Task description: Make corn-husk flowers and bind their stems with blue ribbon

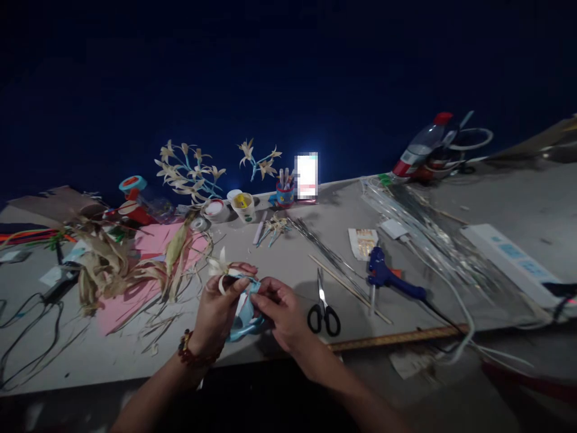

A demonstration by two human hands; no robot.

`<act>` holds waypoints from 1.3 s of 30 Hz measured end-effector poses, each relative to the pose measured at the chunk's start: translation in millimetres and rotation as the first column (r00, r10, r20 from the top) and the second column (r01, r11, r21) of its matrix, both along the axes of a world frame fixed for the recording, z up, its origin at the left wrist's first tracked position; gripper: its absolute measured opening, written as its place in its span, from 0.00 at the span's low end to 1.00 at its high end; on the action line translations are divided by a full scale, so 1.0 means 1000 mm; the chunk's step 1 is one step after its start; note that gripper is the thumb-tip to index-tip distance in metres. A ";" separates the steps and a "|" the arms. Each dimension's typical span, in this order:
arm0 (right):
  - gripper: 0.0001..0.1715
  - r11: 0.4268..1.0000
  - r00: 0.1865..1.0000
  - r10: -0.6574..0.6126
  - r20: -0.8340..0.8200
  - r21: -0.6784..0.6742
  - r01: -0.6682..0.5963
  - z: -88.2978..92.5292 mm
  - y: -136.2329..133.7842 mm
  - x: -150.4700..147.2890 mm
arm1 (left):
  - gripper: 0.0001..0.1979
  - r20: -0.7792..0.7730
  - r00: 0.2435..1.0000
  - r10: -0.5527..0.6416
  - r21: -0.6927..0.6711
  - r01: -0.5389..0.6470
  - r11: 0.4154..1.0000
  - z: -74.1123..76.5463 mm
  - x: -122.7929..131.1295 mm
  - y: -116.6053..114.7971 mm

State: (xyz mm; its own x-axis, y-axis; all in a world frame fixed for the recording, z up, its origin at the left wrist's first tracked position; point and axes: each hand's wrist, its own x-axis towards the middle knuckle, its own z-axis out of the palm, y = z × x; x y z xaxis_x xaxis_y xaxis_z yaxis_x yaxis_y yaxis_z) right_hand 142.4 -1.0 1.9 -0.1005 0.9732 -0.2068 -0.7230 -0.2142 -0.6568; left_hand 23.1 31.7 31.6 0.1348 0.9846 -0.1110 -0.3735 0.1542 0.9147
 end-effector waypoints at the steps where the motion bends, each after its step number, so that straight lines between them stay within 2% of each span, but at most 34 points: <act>1: 0.18 1.000 1.000 0.003 -0.016 -0.007 -0.003 -0.001 0.000 0.000 | 0.08 -0.019 1.000 0.001 0.018 0.000 1.000 -0.001 -0.001 0.000; 6: 0.18 0.999 0.998 0.052 -0.033 -0.002 -0.052 -0.006 0.000 0.001 | 0.11 -0.079 0.996 -0.038 0.006 0.039 0.999 -0.002 -0.003 0.001; 8: 0.16 0.993 0.990 0.107 0.094 0.031 -0.110 -0.003 -0.005 0.006 | 0.11 -0.129 0.992 -0.019 0.043 0.024 0.999 -0.001 -0.004 0.002; 10: 0.15 0.981 0.935 0.144 0.325 0.074 -0.177 0.007 -0.015 0.017 | 0.09 -0.187 0.982 0.039 0.120 -0.016 0.993 0.001 -0.006 0.004; 12: 0.14 0.962 0.808 0.089 0.582 0.159 -0.220 0.024 -0.025 0.031 | 0.07 -0.217 0.973 0.071 0.168 -0.035 0.985 0.002 -0.008 0.007; 14: 0.08 0.905 0.628 -0.141 0.765 0.357 -0.232 0.044 -0.031 0.046 | 0.07 -0.220 0.974 0.058 0.157 -0.023 0.987 0.004 -0.009 0.008; 16: 0.05 0.779 0.409 -0.467 0.784 0.584 -0.230 0.060 -0.027 0.058 | 0.08 -0.212 0.976 0.040 0.136 -0.011 0.991 0.005 -0.008 0.008; 17: 0.07 0.739 0.293 -0.554 0.780 0.622 -0.258 0.065 -0.022 0.061 | 0.08 -0.209 0.977 0.033 0.126 -0.007 0.992 0.005 -0.007 0.008; 18: 0.07 0.718 0.198 -0.604 0.772 0.635 -0.286 0.068 -0.016 0.063 | 0.08 -0.203 0.979 0.025 0.119 -0.001 0.993 0.005 -0.005 0.008; 20: 0.06 0.722 0.078 -0.613 0.786 0.597 -0.349 0.067 -0.002 0.063 | 0.08 -0.178 0.984 -0.001 0.111 0.021 0.994 0.006 -0.002 0.007; 22: 0.05 0.735 0.029 -0.594 0.804 0.557 -0.386 0.062 0.008 0.059 | 0.08 -0.144 0.989 -0.034 0.114 0.051 0.992 0.004 0.000 0.007; 26: 0.07 0.768 -0.017 -0.554 0.833 0.503 -0.396 0.054 0.015 0.053 | 0.07 -0.091 0.994 -0.066 0.130 0.077 0.989 -0.005 -0.002 0.008; 31: 0.07 0.789 -0.091 -0.545 0.834 0.473 -0.392 0.055 0.014 0.051 | 0.07 -0.142 0.989 -0.041 0.098 0.056 0.994 -0.015 -0.005 0.010; 39: 0.07 0.782 -0.242 -0.595 0.766 0.482 -0.395 0.055 0.014 0.046 | 0.07 -0.181 0.981 -0.072 0.116 0.094 0.989 -0.011 -0.004 0.013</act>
